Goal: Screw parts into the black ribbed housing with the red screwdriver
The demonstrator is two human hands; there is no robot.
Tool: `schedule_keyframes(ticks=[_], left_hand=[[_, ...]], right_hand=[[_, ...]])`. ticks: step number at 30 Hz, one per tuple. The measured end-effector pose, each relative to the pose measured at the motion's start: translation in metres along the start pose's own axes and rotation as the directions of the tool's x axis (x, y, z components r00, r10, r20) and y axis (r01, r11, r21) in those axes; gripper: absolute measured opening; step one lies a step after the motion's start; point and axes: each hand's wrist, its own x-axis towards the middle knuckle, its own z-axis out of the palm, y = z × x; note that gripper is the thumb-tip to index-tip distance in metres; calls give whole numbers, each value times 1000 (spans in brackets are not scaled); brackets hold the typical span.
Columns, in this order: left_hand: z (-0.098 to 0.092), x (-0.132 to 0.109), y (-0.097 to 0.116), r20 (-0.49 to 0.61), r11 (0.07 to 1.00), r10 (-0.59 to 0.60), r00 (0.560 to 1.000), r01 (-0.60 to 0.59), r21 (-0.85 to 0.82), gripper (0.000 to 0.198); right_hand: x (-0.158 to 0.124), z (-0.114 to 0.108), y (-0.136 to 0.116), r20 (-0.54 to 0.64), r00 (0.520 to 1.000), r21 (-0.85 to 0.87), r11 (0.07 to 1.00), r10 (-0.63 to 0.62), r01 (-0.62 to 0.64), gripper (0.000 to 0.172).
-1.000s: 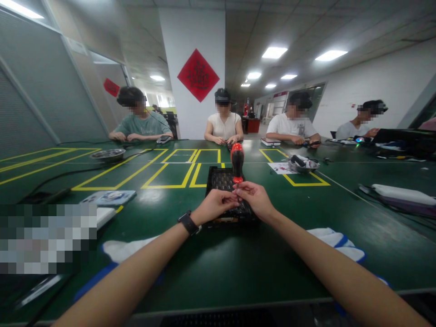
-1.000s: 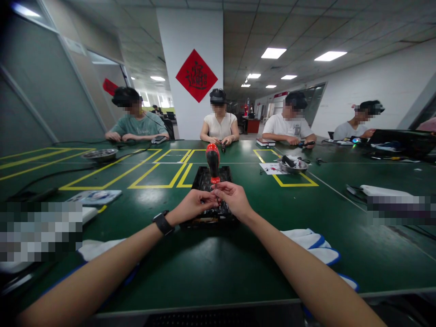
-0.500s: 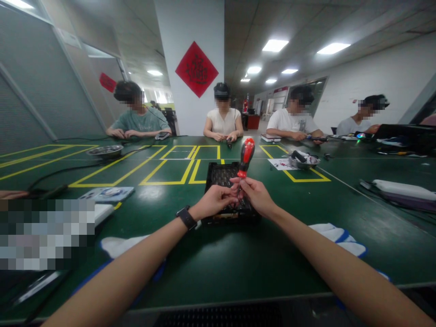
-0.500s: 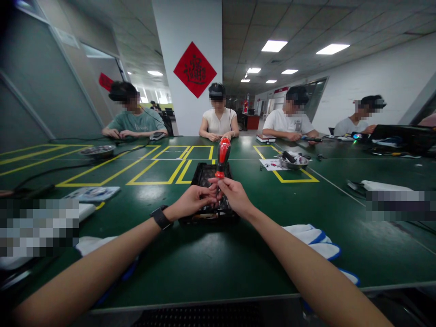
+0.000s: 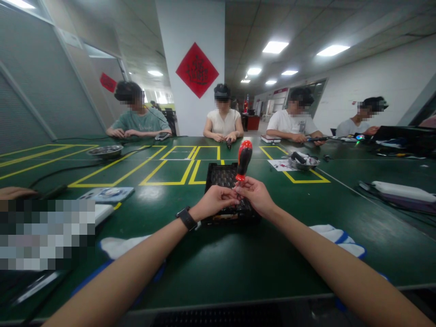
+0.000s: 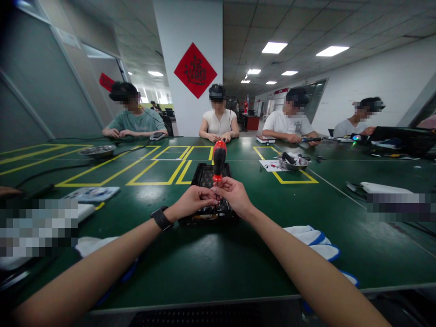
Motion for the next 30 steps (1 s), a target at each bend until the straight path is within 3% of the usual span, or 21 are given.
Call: schedule_keyframes(ticks=[4,12,21,30], left_hand=[[0,-1,2,21,1000,28,999,-28,10,25],[-1,-1,2,34,999,49,998,-50,13,25],[-1,-1,5,-22,984,101,995,-97,150,29],[-1,0,9,-26,985,62,998,-56,163,32]], right_hand=[[0,1,0,-17,1000,-8,1000,-2,2,23],[0,0,-1,101,993,-18,999,53,-51,31],[1,1,-3,6,1000,-57,998,13,-12,21],[-1,2,-3,68,998,-9,1000,-13,14,22]])
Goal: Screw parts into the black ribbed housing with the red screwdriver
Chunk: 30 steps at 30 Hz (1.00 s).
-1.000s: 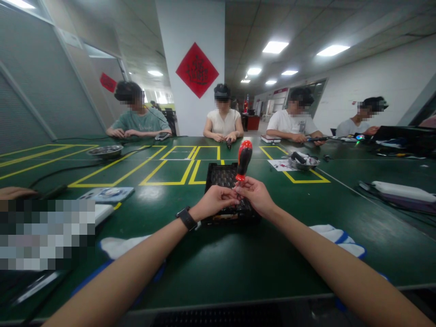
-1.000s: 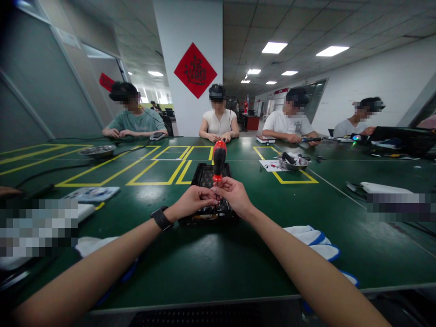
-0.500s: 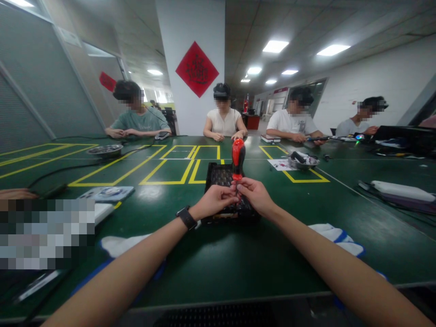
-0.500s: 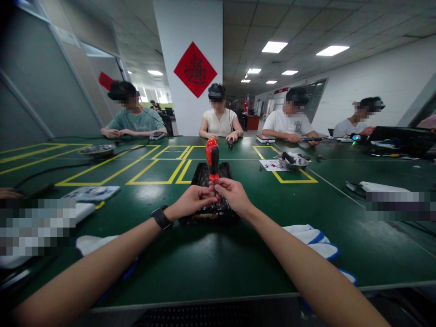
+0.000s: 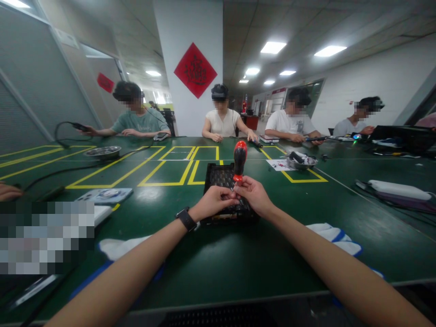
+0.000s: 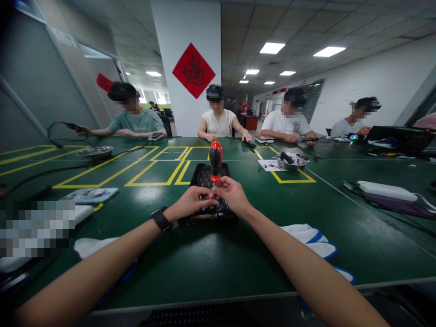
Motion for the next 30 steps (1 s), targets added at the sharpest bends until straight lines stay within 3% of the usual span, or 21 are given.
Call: schedule_keyframes(ticks=[10,20,30], left_hand=[[-3,-1,2,50,998,56,997,-57,27,31],[1,0,-2,39,999,0,999,2,-52,32],[-2,-1,-5,46,998,10,999,-7,-64,29]], right_hand=[[2,-6,2,39,999,-37,999,-8,9,25],[-2,3,-4,-13,1000,-51,999,3,-4,20],[2,-5,4,12,1000,-5,1000,5,-5,26]])
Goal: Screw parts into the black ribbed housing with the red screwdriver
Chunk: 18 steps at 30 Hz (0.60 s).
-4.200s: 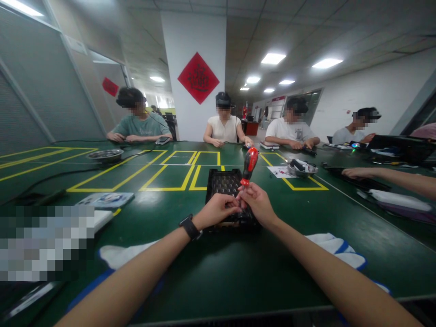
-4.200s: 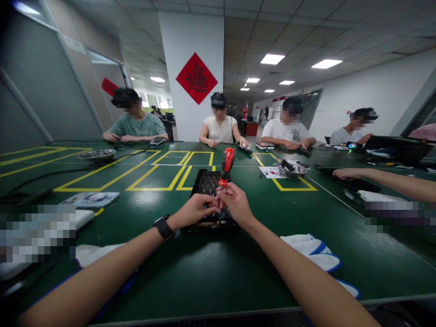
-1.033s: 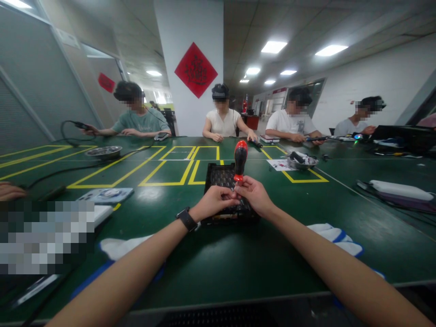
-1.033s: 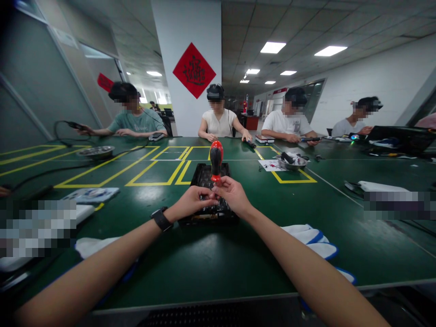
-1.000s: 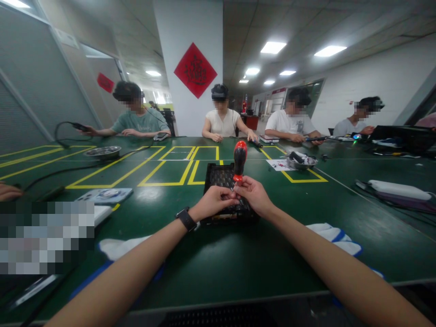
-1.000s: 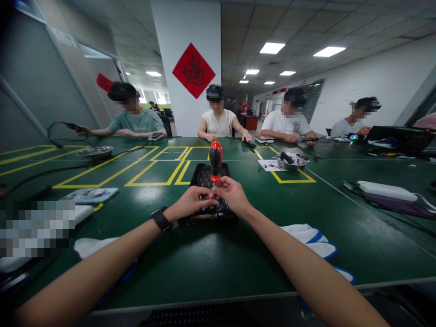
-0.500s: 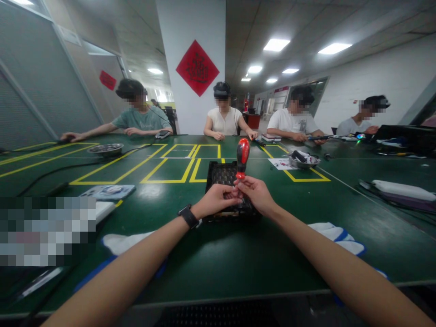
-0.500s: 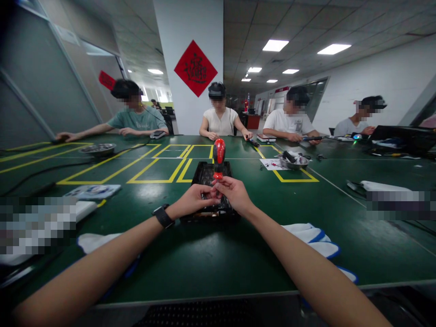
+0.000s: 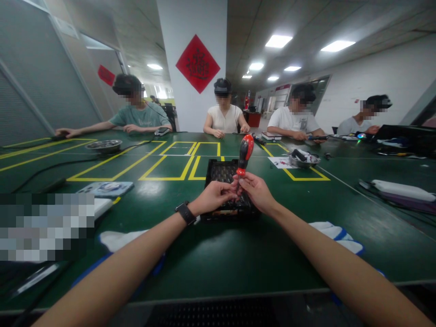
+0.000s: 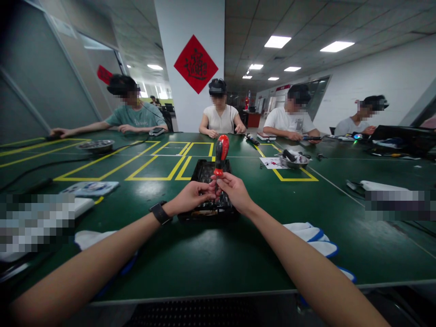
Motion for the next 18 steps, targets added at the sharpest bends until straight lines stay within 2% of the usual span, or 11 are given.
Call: schedule_keyframes(ticks=[4,10,12,18], left_hand=[[2,0,0,-14,999,8,1000,-8,33,30],[5,-3,4,-182,972,-4,983,47,231,36],[5,-3,4,-171,968,6,985,38,249,37],[2,-1,1,-84,990,3,996,8,137,36]], right_hand=[[0,2,1,-40,999,-27,1000,-9,8,24],[-2,5,-2,-50,998,-27,999,-23,22,23],[-2,5,-2,-37,999,-22,1000,-22,21,24],[-2,5,-4,-7,1000,-34,999,-8,8,25]])
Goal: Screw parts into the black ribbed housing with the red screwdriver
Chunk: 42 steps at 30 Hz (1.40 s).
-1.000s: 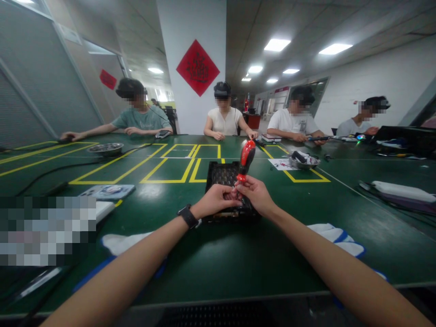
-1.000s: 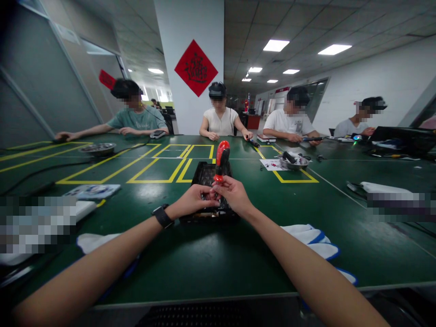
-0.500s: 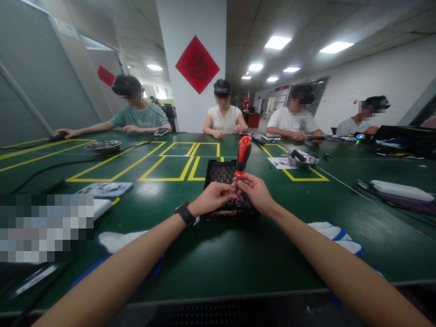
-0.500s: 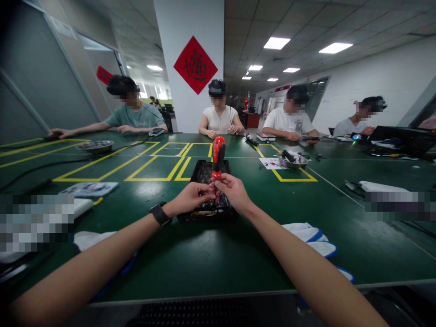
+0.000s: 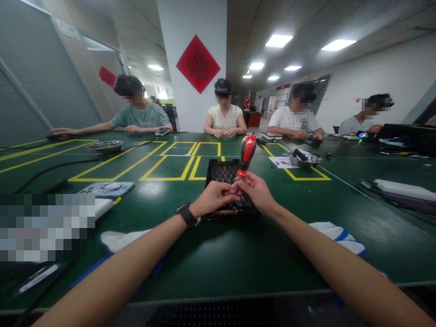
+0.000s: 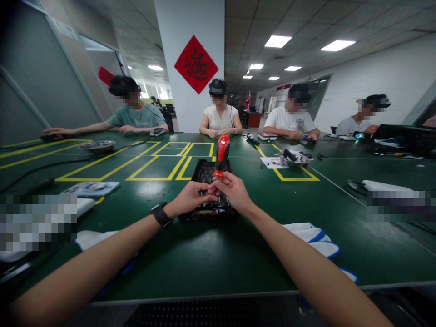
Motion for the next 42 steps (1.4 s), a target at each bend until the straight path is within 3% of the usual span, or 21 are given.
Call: schedule_keyframes(ticks=[7,11,15,33,42], left_hand=[[-1,0,-1,-1,1000,5,1000,-5,13,33],[-1,1,3,-20,999,35,999,-34,17,29],[1,1,4,-6,999,41,999,-41,21,29],[-2,0,6,73,997,72,995,-70,-27,22],[1,-1,1,81,992,13,997,-3,-123,27]], right_hand=[[2,-4,1,83,996,28,999,-19,16,30],[1,-3,1,7,999,-20,998,-51,51,29],[-1,0,2,-55,998,-16,1000,-9,8,28],[0,-3,3,-68,998,2,1000,-7,8,27],[0,0,2,-94,995,-12,1000,18,-20,24]])
